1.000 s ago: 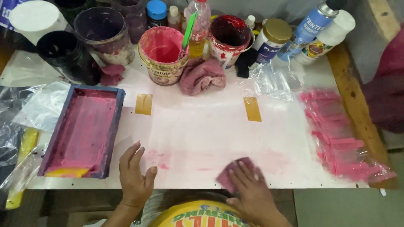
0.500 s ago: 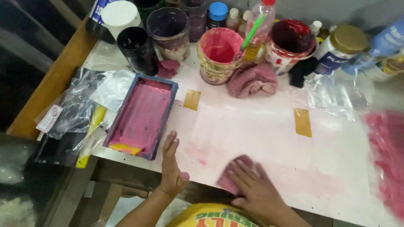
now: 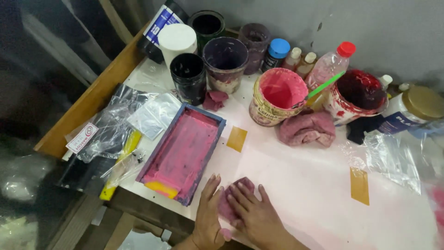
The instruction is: The person cleans a white work surface using a pink cloth and a black sponge, wiping away pink paint residue. They then place a clear plastic sheet onto the cleaned area and smooth it out with their hands.
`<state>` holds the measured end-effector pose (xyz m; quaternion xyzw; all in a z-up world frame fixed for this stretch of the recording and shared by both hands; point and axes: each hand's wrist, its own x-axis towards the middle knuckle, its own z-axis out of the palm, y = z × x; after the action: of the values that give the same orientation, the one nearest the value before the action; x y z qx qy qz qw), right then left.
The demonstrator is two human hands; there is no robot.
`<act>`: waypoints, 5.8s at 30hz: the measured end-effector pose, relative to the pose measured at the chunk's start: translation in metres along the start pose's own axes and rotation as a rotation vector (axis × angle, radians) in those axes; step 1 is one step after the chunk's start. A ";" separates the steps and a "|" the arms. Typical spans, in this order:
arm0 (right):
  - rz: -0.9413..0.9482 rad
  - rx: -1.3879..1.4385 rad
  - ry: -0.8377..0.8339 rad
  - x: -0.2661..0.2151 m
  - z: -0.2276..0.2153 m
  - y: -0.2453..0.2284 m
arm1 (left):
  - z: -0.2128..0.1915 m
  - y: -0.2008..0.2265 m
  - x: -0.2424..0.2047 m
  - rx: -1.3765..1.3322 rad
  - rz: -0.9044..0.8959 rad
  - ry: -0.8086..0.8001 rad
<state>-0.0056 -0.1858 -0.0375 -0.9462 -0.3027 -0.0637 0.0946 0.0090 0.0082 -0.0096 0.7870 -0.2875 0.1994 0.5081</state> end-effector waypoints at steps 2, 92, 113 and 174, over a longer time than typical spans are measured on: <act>0.123 -0.136 0.023 -0.003 0.012 0.023 | 0.000 0.005 0.011 -0.001 0.008 0.041; 1.134 -0.158 -0.161 -0.308 -0.023 0.065 | 0.008 0.003 0.001 0.083 0.028 -0.023; 0.418 0.048 -0.119 -0.173 -0.025 0.018 | 0.013 0.001 -0.002 0.103 0.009 -0.061; -0.245 0.211 0.056 -0.039 -0.038 0.008 | 0.008 -0.004 -0.005 0.168 0.020 -0.064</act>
<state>-0.0351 -0.2223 -0.0083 -0.8850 -0.4180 -0.0691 0.1931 0.0084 0.0031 -0.0188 0.8301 -0.2935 0.2025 0.4288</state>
